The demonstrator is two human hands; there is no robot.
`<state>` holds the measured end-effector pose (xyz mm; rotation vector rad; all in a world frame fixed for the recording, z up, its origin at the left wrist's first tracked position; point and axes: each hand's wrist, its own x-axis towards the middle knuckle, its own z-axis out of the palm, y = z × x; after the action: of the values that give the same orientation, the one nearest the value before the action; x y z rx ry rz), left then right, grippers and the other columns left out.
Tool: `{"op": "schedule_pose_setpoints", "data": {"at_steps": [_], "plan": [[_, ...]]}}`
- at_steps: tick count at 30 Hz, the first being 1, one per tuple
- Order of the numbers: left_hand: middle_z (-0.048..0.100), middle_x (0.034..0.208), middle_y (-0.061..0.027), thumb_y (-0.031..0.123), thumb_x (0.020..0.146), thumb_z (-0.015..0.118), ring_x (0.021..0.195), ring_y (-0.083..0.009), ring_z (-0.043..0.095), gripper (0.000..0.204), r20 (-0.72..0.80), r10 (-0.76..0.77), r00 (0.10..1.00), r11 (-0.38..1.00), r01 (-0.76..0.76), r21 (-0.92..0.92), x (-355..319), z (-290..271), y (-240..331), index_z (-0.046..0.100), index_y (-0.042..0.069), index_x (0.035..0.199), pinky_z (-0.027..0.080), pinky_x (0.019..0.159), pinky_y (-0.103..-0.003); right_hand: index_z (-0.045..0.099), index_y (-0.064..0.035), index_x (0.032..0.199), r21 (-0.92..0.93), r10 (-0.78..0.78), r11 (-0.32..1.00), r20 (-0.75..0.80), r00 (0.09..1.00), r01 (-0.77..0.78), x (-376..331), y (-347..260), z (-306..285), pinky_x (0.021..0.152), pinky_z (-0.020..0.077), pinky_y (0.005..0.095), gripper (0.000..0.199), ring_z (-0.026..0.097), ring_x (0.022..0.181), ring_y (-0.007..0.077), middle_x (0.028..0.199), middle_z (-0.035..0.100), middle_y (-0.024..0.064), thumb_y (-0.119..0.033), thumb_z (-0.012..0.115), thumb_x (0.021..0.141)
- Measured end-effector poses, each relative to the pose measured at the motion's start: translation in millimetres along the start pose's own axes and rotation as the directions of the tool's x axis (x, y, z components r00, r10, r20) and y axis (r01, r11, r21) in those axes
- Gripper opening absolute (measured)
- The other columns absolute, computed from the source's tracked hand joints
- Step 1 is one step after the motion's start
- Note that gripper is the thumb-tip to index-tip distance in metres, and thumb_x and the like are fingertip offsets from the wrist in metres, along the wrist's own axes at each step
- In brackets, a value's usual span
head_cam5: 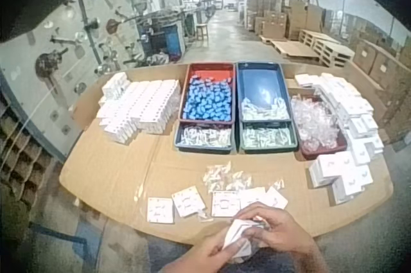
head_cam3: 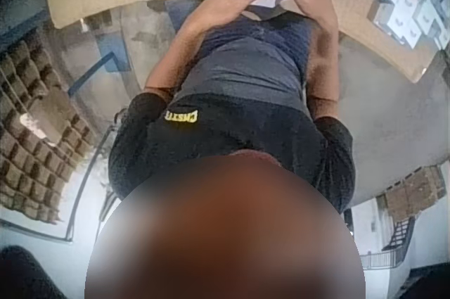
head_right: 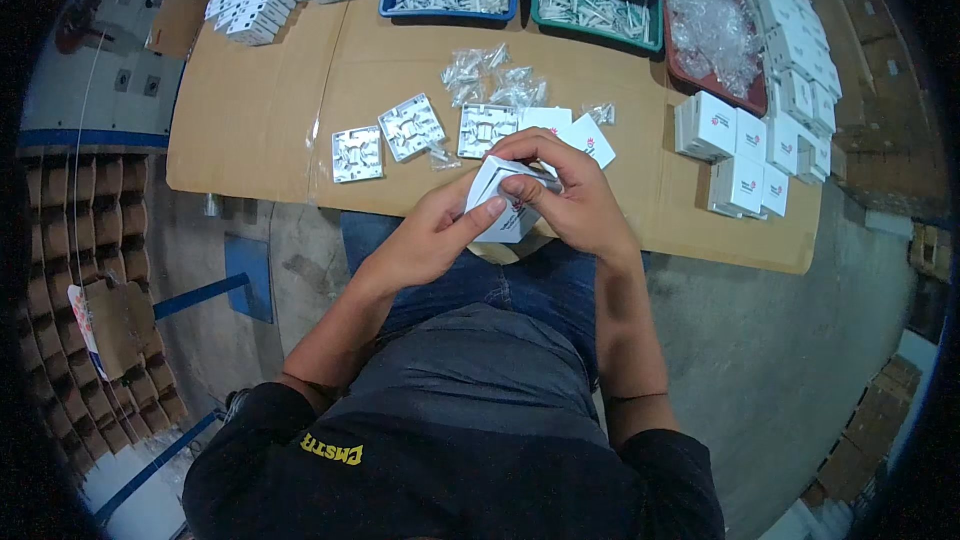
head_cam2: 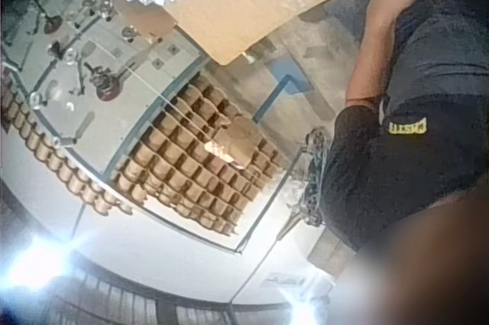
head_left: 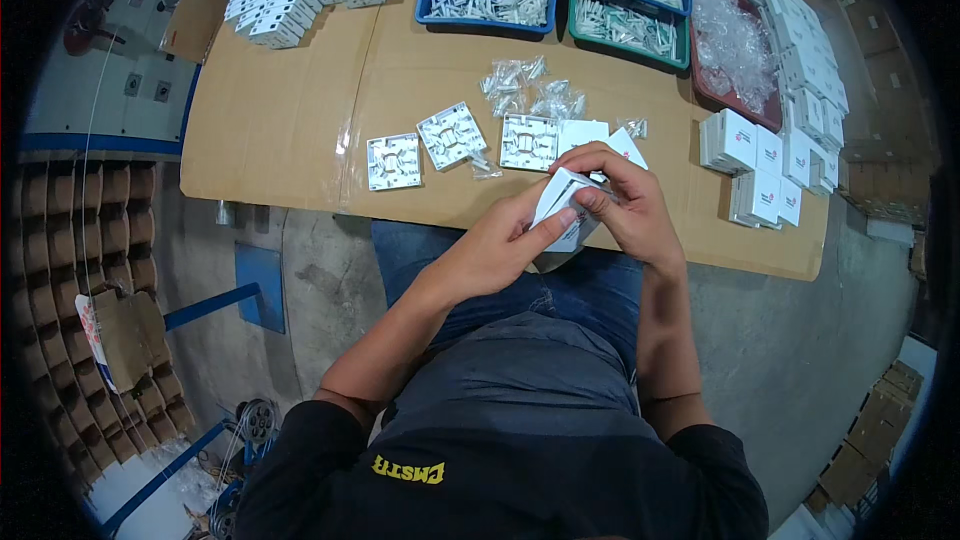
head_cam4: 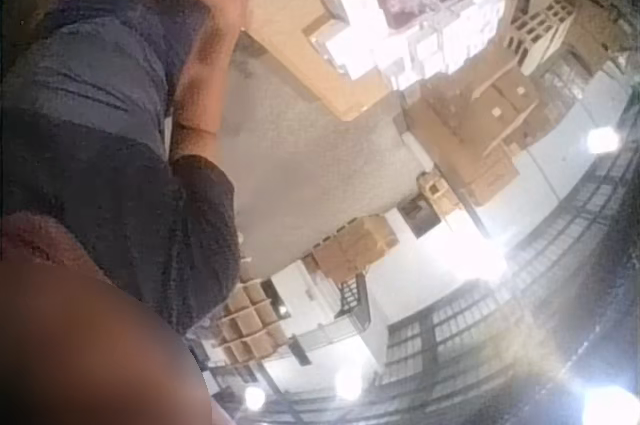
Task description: Manually assemble and fill small cardboard boxes with plastic industrial components.
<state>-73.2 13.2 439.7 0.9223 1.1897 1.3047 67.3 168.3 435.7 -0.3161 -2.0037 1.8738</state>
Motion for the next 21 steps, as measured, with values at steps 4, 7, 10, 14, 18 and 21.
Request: {"op": "schedule_pose_setpoints", "data": {"at_steps": [4,7,10,14,18,21], "plan": [[0.063,0.103,-0.0043,0.028,0.108,0.052,0.092,-0.0088,0.055,0.037,-0.017,-0.029,0.999,0.999,0.030,0.044,3.2,-2.1,0.4,0.053,0.001,0.133,0.048,0.081,-0.028,0.066,0.0015,0.112,-0.047,-0.021,0.999,-0.048,0.999,0.018,-0.4,2.7,5.3,0.098,0.0458,0.0342,0.021,0.061,0.111,0.0223,0.117,0.066,0.0111,-0.010,0.067,0.095],[0.063,0.101,-0.0043,0.027,0.108,0.052,0.090,-0.0086,0.054,0.036,-0.050,-0.014,0.999,0.999,0.016,0.041,1.2,0.6,-9.0,0.054,0.001,0.132,0.048,0.079,-0.028,0.065,0.0017,0.112,-0.085,-0.028,0.996,-0.069,0.997,0.022,-0.2,5.3,8.8,0.098,0.0456,0.0344,0.020,0.061,0.110,0.0234,0.115,0.066,0.0116,-0.010,0.066,0.095],[0.063,0.100,-0.0044,0.027,0.108,0.052,0.090,-0.0087,0.054,0.035,-0.042,-0.095,0.995,0.995,0.097,0.035,-0.6,0.0,-7.8,0.054,0.001,0.131,0.048,0.079,-0.028,0.065,0.0016,0.112,-0.111,-0.052,0.993,-0.081,0.995,0.043,-2.6,9.5,11.9,0.097,0.0457,0.0344,0.020,0.061,0.109,0.0241,0.113,0.067,0.0118,-0.010,0.065,0.095],[0.064,0.103,-0.0056,0.026,0.108,0.053,0.092,-0.0095,0.056,0.037,-0.062,-0.040,0.997,0.997,0.043,0.061,-1.8,3.0,-14.3,0.053,0.001,0.134,0.048,0.083,-0.027,0.066,0.0012,0.113,-0.212,-0.086,0.975,-0.054,0.995,0.073,-4.9,18.1,7.4,0.096,0.0464,0.0344,0.022,0.061,0.108,0.0236,0.113,0.067,0.0113,-0.012,0.068,0.094],[0.063,0.114,-0.0071,0.025,0.108,0.051,0.101,-0.0108,0.056,0.044,-0.096,0.027,0.995,0.999,-0.024,0.036,3.6,-1.8,-13.9,0.046,0.002,0.146,0.048,0.089,-0.028,0.066,0.0004,0.112,-0.112,-0.070,0.992,-0.138,0.988,0.054,-1.7,16.8,18.7,0.098,0.0459,0.0337,0.024,0.061,0.109,0.0215,0.113,0.067,0.0105,-0.012,0.072,0.092],[0.057,0.130,-0.0075,0.022,0.108,0.052,0.112,-0.0122,0.054,0.052,-0.177,0.080,0.981,0.995,-0.089,-0.043,6.1,3.5,-13.7,0.038,0.004,0.155,0.046,0.096,-0.029,0.053,-0.0016,0.138,0.132,-0.004,0.989,-0.390,0.921,0.060,1.8,17.0,29.8,0.102,0.0452,0.0341,0.053,0.058,0.120,0.0206,0.129,0.062,0.0092,-0.012,0.076,0.091]]}}
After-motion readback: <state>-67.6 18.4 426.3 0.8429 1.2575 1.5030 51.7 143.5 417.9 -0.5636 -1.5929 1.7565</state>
